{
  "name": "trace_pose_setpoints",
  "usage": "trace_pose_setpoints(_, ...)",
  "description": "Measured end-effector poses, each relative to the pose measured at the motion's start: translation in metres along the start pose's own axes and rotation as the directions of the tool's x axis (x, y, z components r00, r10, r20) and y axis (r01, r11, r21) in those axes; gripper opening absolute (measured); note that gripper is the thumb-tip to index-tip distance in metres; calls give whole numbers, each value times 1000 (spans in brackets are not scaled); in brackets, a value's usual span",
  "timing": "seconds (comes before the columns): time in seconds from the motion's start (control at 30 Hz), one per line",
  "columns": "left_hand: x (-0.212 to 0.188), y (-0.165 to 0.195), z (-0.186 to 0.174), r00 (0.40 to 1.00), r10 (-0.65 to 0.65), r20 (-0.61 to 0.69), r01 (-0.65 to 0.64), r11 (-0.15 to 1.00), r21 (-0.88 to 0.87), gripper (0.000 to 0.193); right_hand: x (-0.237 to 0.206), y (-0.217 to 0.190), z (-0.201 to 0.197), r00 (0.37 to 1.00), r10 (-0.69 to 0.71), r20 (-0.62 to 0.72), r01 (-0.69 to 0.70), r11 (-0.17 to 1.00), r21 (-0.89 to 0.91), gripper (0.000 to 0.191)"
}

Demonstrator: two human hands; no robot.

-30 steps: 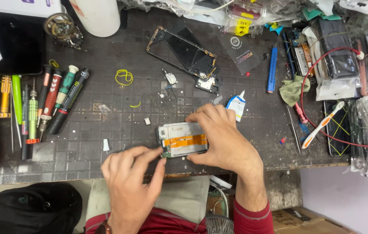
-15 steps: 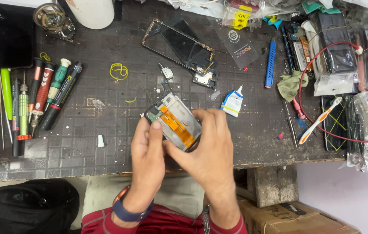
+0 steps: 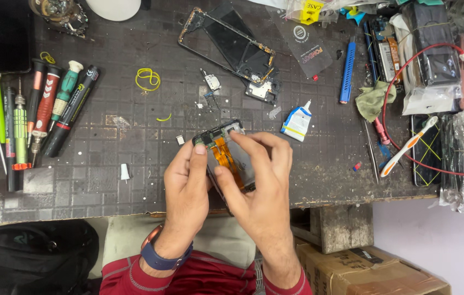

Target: The person applies adhesive to an orange ribbon cable and places it onto a disassembled phone chassis. They then use tweezers to position the cable and attach a small circuit board to the chassis.

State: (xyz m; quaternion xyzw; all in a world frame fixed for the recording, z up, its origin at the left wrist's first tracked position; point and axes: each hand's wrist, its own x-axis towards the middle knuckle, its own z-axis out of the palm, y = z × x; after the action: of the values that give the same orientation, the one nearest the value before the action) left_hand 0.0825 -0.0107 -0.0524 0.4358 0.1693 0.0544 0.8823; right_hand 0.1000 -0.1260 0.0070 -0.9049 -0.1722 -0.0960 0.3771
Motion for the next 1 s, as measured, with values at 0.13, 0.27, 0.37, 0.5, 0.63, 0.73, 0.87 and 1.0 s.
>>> trace_pose_setpoints(0.13, 0, -2, -2, 1000, 15, 8, -15, 1000, 14, 32, 5, 6, 9, 1000, 1, -16, 0, 997, 81, 43)
trace_pose_setpoints(0.27, -1, -5, -3, 999, 47, 25, -47, 999, -1, 30, 6, 12, 11, 1000, -22, -17, 24, 990, 140, 33)
trace_pose_setpoints(0.37, 0, -5, -3, 998, 61, 20, -62, 997, 35, 30, 4, 16, 9, 1000, -27, 9, 25, 986, 166, 27)
trace_pose_setpoints(0.5, 1, -5, -2, 999, 46, 20, -46, 999, 11, 28, 4, 19, 8, 998, -56, 19, 52, 987, 151, 23)
trace_pose_setpoints(0.63, 1, -4, -3, 999, 36, 17, -36, 999, 28, 27, 3, 20, 4, 993, -114, 18, 113, 991, 66, 25)
trace_pose_setpoints(0.73, 1, -4, -3, 999, 28, 22, -28, 999, 24, 27, 3, 22, 2, 991, -130, 15, 128, 989, 69, 27)
trace_pose_setpoints(0.87, 0, -3, -2, 1000, 25, 15, -25, 1000, 17, 29, 5, 23, 1, 992, -129, 10, 127, 987, 99, 27)
trace_pose_setpoints(1.0, 0, -3, -3, 999, 34, 11, -34, 999, 15, 33, 8, 22, 1, 984, -177, -1, 176, 983, 41, 26)
